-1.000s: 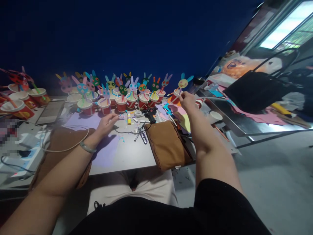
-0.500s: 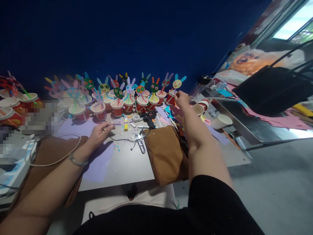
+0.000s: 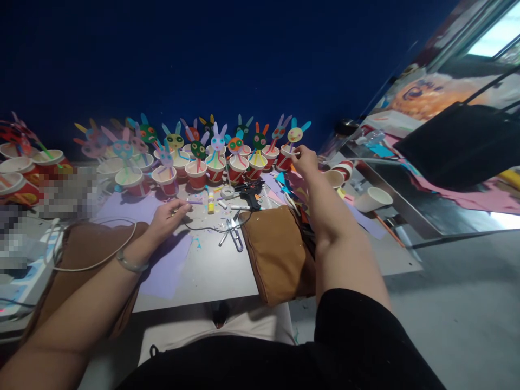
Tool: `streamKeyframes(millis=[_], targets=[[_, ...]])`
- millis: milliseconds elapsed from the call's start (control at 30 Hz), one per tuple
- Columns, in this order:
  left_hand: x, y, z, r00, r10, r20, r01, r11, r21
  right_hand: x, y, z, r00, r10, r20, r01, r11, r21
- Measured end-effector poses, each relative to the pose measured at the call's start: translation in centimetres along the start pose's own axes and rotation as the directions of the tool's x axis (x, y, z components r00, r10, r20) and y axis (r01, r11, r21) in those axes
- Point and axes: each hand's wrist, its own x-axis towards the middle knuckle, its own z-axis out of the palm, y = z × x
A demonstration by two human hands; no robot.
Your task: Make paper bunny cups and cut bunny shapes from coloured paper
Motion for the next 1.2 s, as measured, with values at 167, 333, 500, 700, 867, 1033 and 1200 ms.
streamKeyframes(millis=[167,333,500,700,867,1033,1200], targets=[[0.0,0.0,0.1,1.000,-0.017,0.005,0.017,1.000,-0.019,-0.3,-0.2,-0.5,1.000,-0.021,0.016,0.021,1.000,0.019],[-0.1,0.0,0.2,1.000,-0.004,-0.009,0.004,1.000,-0.019,-1.1,-0.6,-1.0,0.999,-0.045,0.031,0.044,0.999,0.026],[0.0,-0.2,0.2,1.000,-0.027,-0.003,0.026,0.999,-0.046,-1.8,-1.1,-1.0,0.998,-0.031,0.047,0.030,0.999,0.014],[0.1,-0.3,0.3,1.000,-0.023,-0.006,0.023,0.998,-0.059,-1.8,-1.4,-0.7,0.997,0.027,0.075,-0.027,1.000,-0.002],[0.1,-0.1,0.2,1.000,-0.005,-0.016,0.004,1.000,-0.028,-1.2,-0.5,-1.8,1.000,0.018,-0.015,-0.017,1.000,0.024],[0.1,0.1,0.2,1.000,0.016,-0.025,-0.016,1.000,0.000,-1.0,0.0,-4.5,0.997,0.045,-0.066,-0.044,0.999,0.020],[0.1,-0.1,0.2,0.999,0.005,-0.031,-0.006,1.000,-0.009,-2.1,0.4,-6.0,0.991,0.071,-0.111,-0.069,0.997,0.017]])
